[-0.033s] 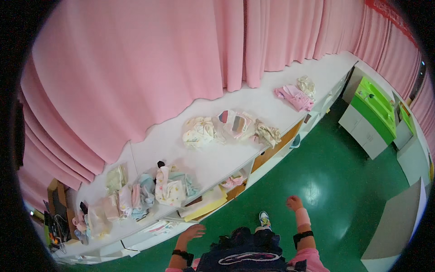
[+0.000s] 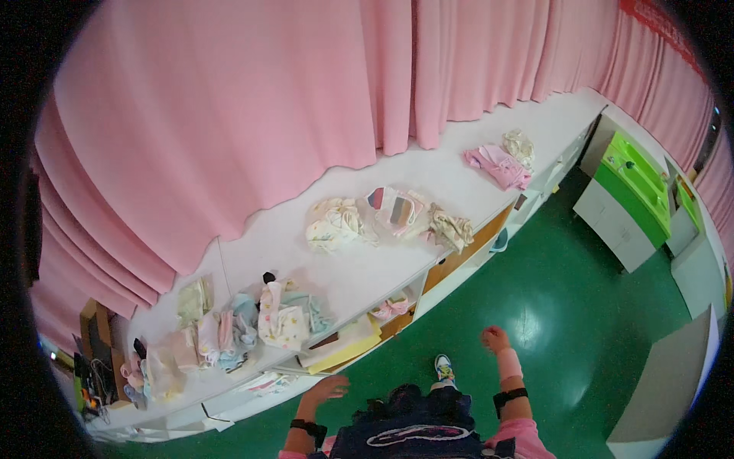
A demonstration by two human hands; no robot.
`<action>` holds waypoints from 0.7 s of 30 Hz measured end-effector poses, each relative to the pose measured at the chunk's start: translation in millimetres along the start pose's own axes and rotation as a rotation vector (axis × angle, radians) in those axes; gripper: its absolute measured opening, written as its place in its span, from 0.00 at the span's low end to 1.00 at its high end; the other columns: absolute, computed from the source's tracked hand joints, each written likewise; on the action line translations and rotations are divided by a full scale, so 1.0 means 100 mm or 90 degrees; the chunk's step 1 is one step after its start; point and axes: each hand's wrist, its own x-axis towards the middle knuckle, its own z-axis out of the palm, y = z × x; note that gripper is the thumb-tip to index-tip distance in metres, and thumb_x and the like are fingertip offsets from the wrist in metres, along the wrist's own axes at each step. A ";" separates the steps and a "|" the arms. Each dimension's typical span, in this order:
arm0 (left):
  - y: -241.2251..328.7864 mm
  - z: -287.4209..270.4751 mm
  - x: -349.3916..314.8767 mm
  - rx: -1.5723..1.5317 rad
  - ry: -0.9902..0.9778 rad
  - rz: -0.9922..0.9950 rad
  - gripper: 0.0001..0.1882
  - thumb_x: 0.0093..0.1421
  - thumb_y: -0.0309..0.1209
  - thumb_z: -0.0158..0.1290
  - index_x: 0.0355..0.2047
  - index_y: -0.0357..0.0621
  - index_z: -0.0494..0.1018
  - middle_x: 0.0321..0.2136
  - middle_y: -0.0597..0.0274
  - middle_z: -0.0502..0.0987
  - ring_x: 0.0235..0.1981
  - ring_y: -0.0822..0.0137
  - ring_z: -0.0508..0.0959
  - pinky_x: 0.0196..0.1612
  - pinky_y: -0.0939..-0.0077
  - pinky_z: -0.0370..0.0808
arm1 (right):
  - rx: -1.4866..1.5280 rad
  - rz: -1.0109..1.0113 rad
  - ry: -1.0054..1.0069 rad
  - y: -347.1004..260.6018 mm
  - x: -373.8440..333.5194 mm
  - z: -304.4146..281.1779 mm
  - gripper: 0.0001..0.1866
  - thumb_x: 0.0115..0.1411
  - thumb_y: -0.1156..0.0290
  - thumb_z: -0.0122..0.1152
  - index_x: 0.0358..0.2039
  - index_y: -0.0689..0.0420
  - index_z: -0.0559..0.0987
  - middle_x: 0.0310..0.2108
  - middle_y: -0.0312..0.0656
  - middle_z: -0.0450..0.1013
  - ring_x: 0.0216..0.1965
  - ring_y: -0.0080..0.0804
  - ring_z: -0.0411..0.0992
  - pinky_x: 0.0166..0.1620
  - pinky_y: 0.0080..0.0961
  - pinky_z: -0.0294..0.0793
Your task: Sorting and organizing different pieces of clothing on shelves.
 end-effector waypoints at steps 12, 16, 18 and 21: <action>0.63 1.21 1.07 0.030 0.228 0.025 0.18 0.56 0.40 0.44 0.43 0.44 0.63 0.39 0.63 0.71 0.38 0.65 0.72 0.40 0.70 0.70 | -0.306 -0.465 -0.272 -2.11 1.12 0.92 0.05 0.50 0.76 0.52 0.29 0.60 0.71 0.25 0.39 0.71 0.26 0.25 0.69 0.31 0.22 0.69; 0.68 1.43 1.28 0.001 0.214 0.030 0.18 0.55 0.39 0.45 0.44 0.44 0.63 0.39 0.63 0.70 0.39 0.64 0.72 0.40 0.70 0.69 | -0.229 -0.379 -0.343 -2.31 1.19 0.87 0.05 0.51 0.74 0.52 0.29 0.60 0.71 0.23 0.39 0.70 0.26 0.26 0.69 0.31 0.22 0.68; 0.64 1.39 1.43 -0.094 0.102 0.083 0.17 0.55 0.36 0.46 0.44 0.44 0.63 0.41 0.63 0.70 0.37 0.67 0.73 0.40 0.73 0.68 | -0.265 -0.392 -0.323 -2.28 1.23 0.79 0.05 0.51 0.74 0.52 0.29 0.60 0.71 0.24 0.39 0.70 0.26 0.25 0.69 0.31 0.22 0.68; 1.07 1.76 1.79 0.097 0.119 -0.007 0.17 0.56 0.37 0.46 0.44 0.43 0.64 0.41 0.63 0.70 0.37 0.68 0.73 0.39 0.75 0.68 | -0.270 -0.418 -0.312 -2.24 1.54 0.26 0.05 0.51 0.73 0.53 0.30 0.60 0.72 0.25 0.39 0.71 0.28 0.23 0.69 0.32 0.22 0.69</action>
